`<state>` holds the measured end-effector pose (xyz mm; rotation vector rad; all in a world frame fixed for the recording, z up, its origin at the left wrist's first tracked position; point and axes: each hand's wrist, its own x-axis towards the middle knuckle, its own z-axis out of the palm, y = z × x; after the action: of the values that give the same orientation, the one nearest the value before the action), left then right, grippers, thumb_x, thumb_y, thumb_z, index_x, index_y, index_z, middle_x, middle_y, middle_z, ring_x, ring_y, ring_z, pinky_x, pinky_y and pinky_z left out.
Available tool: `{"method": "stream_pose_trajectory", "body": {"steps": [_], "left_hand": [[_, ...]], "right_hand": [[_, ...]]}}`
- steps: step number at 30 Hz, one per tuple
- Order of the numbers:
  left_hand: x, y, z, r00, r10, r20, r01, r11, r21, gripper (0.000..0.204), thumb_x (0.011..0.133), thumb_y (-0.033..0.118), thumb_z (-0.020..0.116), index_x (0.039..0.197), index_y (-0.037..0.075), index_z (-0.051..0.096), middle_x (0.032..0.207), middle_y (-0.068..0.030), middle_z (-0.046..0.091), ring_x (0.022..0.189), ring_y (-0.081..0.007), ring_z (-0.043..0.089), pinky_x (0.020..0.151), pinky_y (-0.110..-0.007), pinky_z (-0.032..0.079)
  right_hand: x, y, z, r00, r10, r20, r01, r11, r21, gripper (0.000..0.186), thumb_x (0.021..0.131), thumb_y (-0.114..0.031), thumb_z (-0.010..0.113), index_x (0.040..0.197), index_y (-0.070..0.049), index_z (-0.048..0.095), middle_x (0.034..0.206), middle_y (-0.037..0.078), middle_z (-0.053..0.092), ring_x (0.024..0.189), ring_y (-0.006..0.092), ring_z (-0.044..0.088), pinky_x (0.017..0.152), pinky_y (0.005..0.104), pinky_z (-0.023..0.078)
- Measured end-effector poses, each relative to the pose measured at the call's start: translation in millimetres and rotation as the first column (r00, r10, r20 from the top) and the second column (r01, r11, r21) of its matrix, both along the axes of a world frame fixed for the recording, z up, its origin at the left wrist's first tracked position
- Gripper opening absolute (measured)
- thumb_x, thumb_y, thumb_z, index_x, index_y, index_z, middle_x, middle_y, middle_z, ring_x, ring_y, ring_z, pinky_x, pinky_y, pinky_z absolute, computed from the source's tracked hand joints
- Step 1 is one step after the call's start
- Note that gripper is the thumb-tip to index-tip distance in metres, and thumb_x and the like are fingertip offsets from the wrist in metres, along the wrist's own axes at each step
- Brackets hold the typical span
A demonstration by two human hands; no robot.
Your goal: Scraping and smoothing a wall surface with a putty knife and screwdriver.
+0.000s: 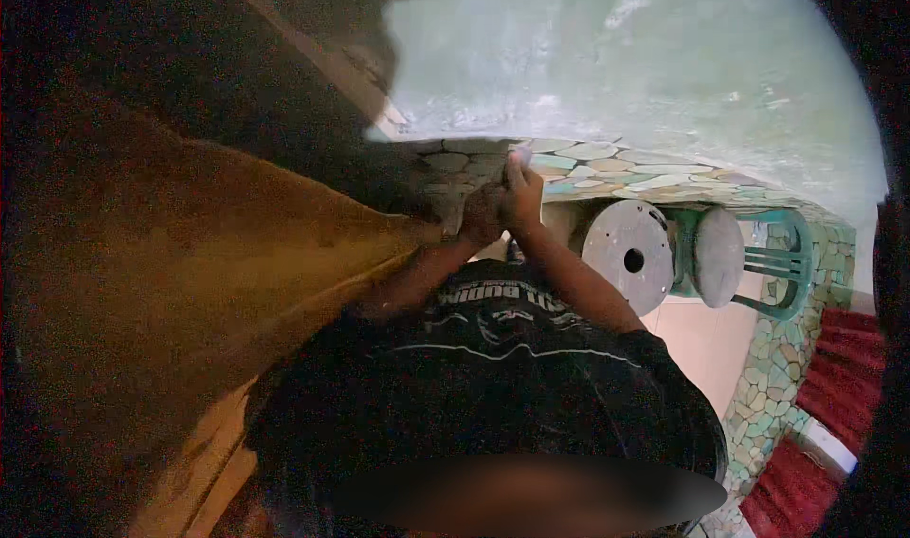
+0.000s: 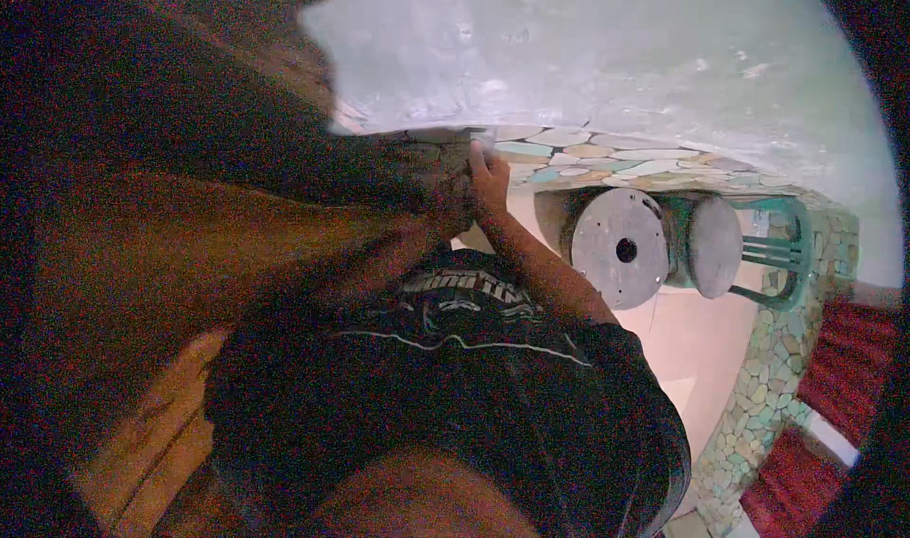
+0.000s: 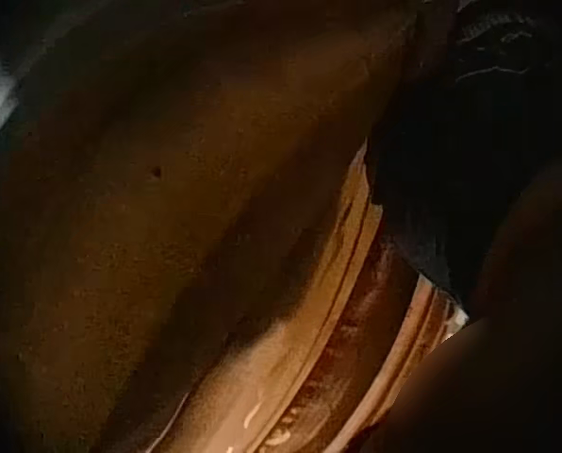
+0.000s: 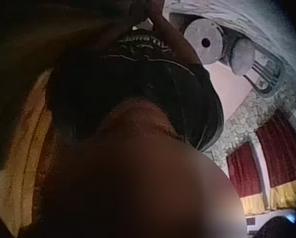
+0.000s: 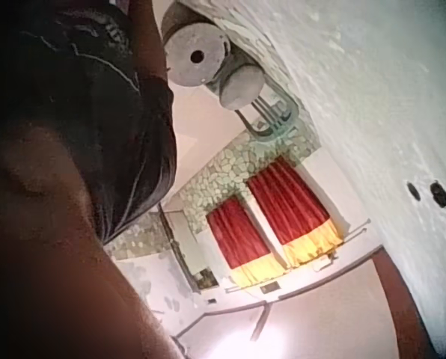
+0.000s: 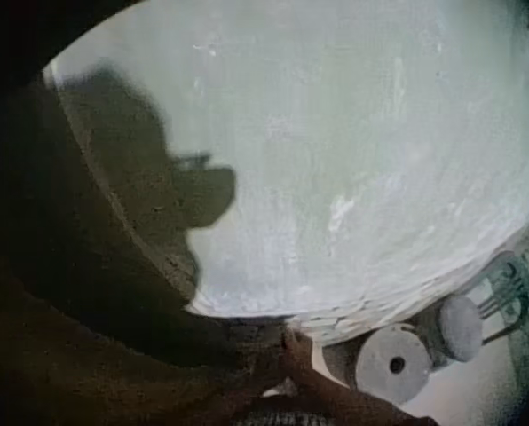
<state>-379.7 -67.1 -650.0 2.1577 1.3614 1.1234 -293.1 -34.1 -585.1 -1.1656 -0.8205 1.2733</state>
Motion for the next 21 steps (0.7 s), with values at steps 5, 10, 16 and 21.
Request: {"method": "stream_pose_trajectory", "body": {"steps": [5, 10, 16, 21], "left_hand": [[-7.3, 24.9, -3.1, 0.994, 0.097, 0.048, -0.107, 0.950, 0.294, 0.038, 0.072, 0.019, 0.061, 0.104, 0.001, 0.052, 0.094, -0.0215, 0.055, 0.081, -0.0410, 0.052, 0.072, -0.050, 0.042], [0.7, 17.3, 20.6, 0.995, -0.016, -0.100, -0.029, 0.902, -0.430, 0.038, 0.075, 0.019, 0.059, 0.107, -0.001, 0.051, 0.097, -0.0210, 0.056, 0.085, -0.0398, 0.054, 0.073, -0.047, 0.044], [5.5, 1.3, 31.9, 0.997, -0.073, 0.007, 0.071, 0.951, -0.301, 0.034, 0.079, 0.018, 0.057, 0.108, 0.002, 0.052, 0.100, -0.0182, 0.057, 0.091, -0.0372, 0.055, 0.079, -0.042, 0.046], [8.4, 15.0, 20.1, 0.981, 0.122, -0.149, -0.126, 0.992, -0.019, 0.034, 0.078, 0.017, 0.057, 0.108, 0.003, 0.052, 0.103, -0.0175, 0.057, 0.090, -0.0349, 0.056, 0.077, -0.042, 0.046]], "right_hand": [[-0.5, 20.6, 17.1, 0.934, 0.045, 0.354, -0.137, 0.961, 0.239, 0.039, 0.086, -0.037, 0.055, 0.071, -0.001, 0.058, 0.060, 0.000, 0.053, 0.056, 0.0088, 0.047, 0.050, 0.0274, 0.038], [2.5, 8.4, 4.0, 0.999, 0.052, 0.005, -0.053, 0.999, 0.009, 0.042, 0.086, -0.039, 0.054, 0.067, -0.002, 0.057, 0.059, 0.001, 0.052, 0.055, 0.0095, 0.047, 0.050, 0.0276, 0.039], [12.6, 1.7, 12.5, 0.996, 0.089, -0.024, -0.089, 0.996, -0.006, 0.044, 0.088, -0.039, 0.052, 0.068, 0.000, 0.057, 0.060, 0.000, 0.053, 0.056, 0.0082, 0.047, 0.050, 0.0266, 0.039], [9.2, 14.9, 23.8, 0.989, 0.137, 0.047, -0.137, 0.991, 0.008, 0.043, 0.087, -0.041, 0.052, 0.070, -0.002, 0.054, 0.061, -0.001, 0.047, 0.057, 0.0091, 0.042, 0.053, 0.0270, 0.035]]}}
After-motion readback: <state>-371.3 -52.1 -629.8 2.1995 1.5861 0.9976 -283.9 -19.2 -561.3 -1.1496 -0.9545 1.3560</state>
